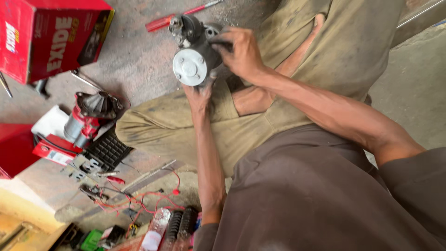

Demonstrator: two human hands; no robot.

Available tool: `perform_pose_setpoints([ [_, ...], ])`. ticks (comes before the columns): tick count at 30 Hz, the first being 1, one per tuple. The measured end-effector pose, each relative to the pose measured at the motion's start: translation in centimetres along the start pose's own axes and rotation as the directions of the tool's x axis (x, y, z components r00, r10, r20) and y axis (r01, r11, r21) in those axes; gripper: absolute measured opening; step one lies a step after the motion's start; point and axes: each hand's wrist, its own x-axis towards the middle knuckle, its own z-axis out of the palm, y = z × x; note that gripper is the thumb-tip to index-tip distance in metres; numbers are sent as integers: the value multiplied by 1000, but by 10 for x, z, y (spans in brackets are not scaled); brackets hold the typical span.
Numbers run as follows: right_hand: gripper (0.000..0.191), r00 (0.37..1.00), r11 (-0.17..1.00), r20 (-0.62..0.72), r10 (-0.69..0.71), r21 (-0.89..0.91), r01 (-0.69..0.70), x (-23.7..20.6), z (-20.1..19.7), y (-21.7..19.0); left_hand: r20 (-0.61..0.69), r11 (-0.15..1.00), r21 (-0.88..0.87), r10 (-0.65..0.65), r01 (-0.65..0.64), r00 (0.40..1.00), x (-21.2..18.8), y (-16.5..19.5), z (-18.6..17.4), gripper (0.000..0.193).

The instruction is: The person sits on the workshop floor holding a starter motor and cleans its round end cover with a small hand tool, scraping around the cap. They then turn the unit over, manipulate its body and mounting flange by hand, and continue working on the assembly while it rests on their lap.

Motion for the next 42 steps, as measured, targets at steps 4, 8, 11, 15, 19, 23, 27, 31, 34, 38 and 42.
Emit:
perform_pose_setpoints([
  [4,18,970,951,-25,-242,-204,232,1,-3,-3,-19,1000,-2,-30,30,999,-3,3,0,75],
  [8,19,993,990,110,53,123,-66,6,-8,-12,-8,999,15,-44,44,999,-3,2,0,73],
  [11,22,997,997,65,-50,66,45,12,-10,-20,-7,998,-40,-41,40,999,-5,0,-1,77],
  [15,24,994,997,82,-65,52,61,18,-7,-21,-23,990,124,-64,66,998,-8,1,-2,73],
  [19,21,996,997,83,-28,72,22,20,-2,-10,-47,991,127,-42,47,998,-7,4,-1,82],
  [23,19,996,992,70,63,101,-70,21,4,2,-4,995,82,-54,54,999,-6,9,0,76],
  [27,21,996,996,56,73,47,-76,23,12,5,-17,998,70,-9,10,1000,-7,13,0,75],
  [31,32,956,931,18,293,223,-289,23,16,4,-23,993,97,-62,64,998,-8,15,0,69],
  [34,58,967,969,-71,246,52,-243,20,19,7,-3,993,118,-3,4,1000,-11,14,0,66],
  [38,68,954,932,-46,295,233,-278,14,25,16,4,993,40,-111,111,994,-13,11,0,67],
  [42,72,957,965,-123,261,72,-254,10,33,24,35,991,125,-60,55,998,-10,7,-1,62],
])
